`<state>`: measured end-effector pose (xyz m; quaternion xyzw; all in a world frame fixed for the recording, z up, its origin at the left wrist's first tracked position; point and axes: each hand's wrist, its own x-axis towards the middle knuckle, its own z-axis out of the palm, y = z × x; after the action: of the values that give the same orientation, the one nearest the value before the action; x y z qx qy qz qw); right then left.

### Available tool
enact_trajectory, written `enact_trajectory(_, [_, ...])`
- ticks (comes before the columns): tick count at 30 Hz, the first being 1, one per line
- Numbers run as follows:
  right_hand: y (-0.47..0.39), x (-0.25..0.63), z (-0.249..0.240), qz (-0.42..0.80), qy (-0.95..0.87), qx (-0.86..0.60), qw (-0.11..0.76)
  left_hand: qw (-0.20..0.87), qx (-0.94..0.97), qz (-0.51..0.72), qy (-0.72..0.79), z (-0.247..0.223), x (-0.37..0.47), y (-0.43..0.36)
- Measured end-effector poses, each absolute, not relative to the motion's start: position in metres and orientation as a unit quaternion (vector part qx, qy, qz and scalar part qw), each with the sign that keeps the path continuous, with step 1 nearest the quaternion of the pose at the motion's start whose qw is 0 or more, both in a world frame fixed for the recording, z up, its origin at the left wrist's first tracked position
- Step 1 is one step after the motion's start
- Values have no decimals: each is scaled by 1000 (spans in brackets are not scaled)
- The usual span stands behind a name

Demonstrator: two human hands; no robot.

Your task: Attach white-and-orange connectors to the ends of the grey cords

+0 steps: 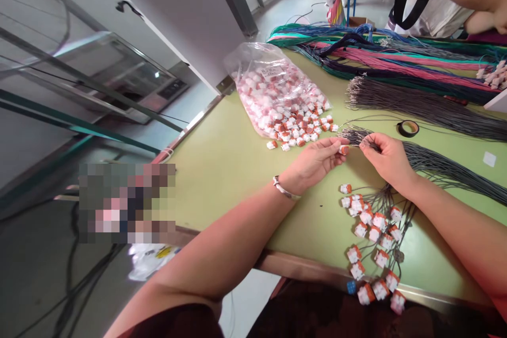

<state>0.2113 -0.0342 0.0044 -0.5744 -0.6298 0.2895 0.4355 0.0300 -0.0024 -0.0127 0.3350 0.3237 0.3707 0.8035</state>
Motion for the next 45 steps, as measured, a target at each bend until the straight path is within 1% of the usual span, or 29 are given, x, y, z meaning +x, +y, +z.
enact_trajectory(4, [-34,212,1,293,-639,-575,419,801,327,366,343,-12,31,-3])
enact_trajectory(7, [-35,212,-1,295,-642,-568,422,797,328,365,352,-12,31,-2])
enact_trajectory(15, [-36,211,-1,287,-650,-561,425,796,354,354,341,-13,32,-3])
enact_trajectory(21, [-37,211,-4,264,-659,-573,410,783,364,372,341,-12,33,-5])
enact_trajectory(24, [-36,210,-4,264,-654,-582,405,761,381,388,355,-14,35,-6])
enact_trajectory(29, [-34,210,-7,303,-635,-587,400,687,426,442,387,-18,42,-11])
enact_trajectory(31, [-34,209,-7,309,-632,-588,399,677,419,463,390,-19,44,-12])
enact_trajectory(34, [-35,210,-8,307,-631,-588,403,684,403,468,389,-19,45,-12])
enact_trajectory(39, [-34,210,-7,314,-637,-582,396,671,448,440,395,-20,44,-10])
enact_trajectory(45, [-34,211,-10,314,-649,-574,388,688,422,443,391,-22,48,-10])
